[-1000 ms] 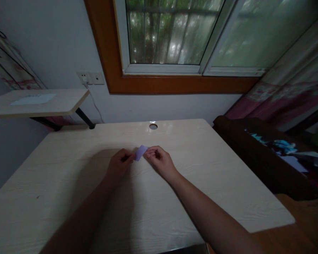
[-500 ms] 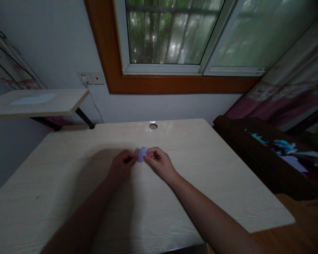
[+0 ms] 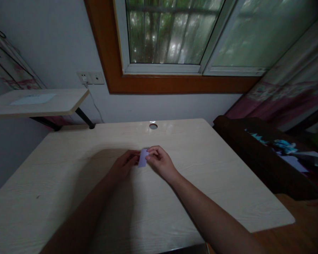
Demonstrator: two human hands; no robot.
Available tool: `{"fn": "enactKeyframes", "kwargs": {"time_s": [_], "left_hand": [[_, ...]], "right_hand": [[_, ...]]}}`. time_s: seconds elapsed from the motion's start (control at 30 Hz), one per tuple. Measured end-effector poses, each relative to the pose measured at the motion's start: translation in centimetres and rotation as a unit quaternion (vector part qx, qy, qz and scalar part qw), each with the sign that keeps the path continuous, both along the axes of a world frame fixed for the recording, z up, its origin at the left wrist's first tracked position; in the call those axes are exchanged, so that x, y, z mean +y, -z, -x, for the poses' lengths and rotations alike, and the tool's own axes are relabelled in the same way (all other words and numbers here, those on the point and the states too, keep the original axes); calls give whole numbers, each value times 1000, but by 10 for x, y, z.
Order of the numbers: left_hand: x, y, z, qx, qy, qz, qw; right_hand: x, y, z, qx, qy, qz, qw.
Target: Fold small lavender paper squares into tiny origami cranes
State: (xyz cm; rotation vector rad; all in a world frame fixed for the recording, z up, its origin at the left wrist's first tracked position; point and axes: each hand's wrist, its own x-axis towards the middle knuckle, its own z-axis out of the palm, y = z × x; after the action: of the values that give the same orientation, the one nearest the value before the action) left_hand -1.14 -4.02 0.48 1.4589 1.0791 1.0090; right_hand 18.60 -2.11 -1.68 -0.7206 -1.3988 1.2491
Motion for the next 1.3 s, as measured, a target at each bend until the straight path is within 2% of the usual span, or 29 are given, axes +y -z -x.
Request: {"fn": "enactKeyframes", "kwargs": {"time_s": [0.23,0.5,0.77,1.07,1.3], "left_hand": [[-3,-6,1,-67,43,80,994],[6,10,3,-103,99,78,987],[2,3,4,-109,125,90,982],[3,8,4,-42,83,68,993],[3,7,1,-48,45,60,996]], "right_hand": [[0,-2,0,-13,0,10,1000],[-1,-4,1,-1,-35,15,999],[-2,-5,1,23,-46,19,998],[-2,-2,2,22,-28,0,999],[-3,-3,-1,-10,2,-10,1000]]}}
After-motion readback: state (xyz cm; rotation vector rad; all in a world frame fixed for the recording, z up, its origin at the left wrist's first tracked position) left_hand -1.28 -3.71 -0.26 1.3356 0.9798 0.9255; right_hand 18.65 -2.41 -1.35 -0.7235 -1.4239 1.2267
